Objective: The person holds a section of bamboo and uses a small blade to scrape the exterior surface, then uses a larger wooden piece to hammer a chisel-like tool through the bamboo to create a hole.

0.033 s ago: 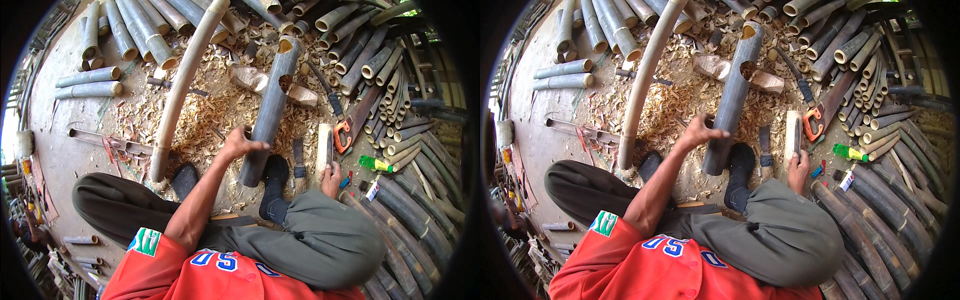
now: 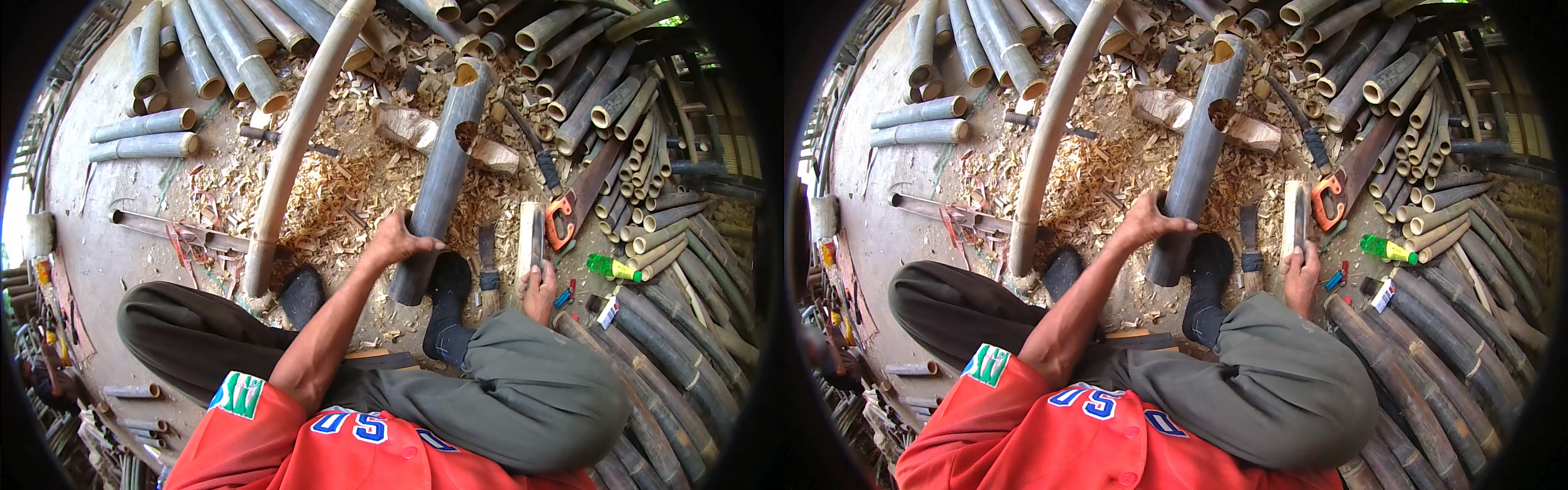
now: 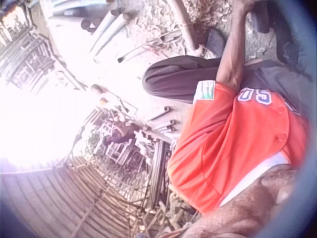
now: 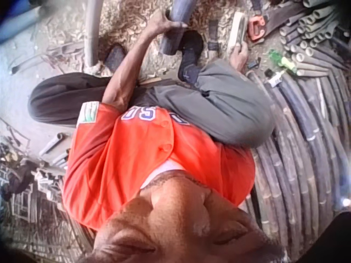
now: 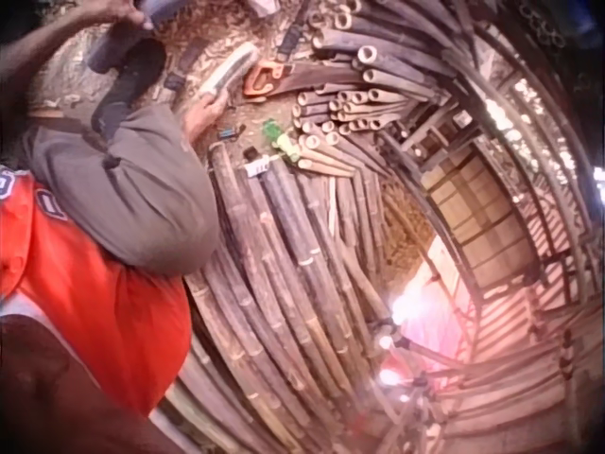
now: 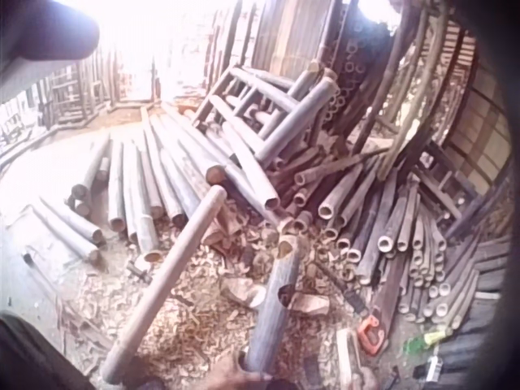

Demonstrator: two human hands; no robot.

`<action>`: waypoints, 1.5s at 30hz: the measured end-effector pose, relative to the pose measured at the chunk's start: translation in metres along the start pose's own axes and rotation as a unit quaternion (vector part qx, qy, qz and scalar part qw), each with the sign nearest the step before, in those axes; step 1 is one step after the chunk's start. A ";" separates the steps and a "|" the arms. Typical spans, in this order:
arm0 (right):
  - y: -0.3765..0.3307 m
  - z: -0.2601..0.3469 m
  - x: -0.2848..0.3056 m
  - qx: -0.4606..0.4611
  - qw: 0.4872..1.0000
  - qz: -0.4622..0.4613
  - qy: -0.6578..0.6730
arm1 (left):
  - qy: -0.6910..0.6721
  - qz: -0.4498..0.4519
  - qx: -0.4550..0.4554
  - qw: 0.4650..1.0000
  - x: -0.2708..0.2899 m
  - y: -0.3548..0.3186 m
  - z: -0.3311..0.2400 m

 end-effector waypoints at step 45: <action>0.016 0.228 -0.182 0.364 0.696 0.152 -0.600 | 0.022 -0.057 0.005 0.998 -0.014 -0.001 -0.007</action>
Point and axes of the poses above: each hand's wrist, its own y-axis towards the middle knuckle, its own x-axis out of the back of the hand, z = x × y, the point moved 9 cm from there along y, towards the middle knuckle, and after that the axes turned 13 degrees about z, right-handed, at the moved point
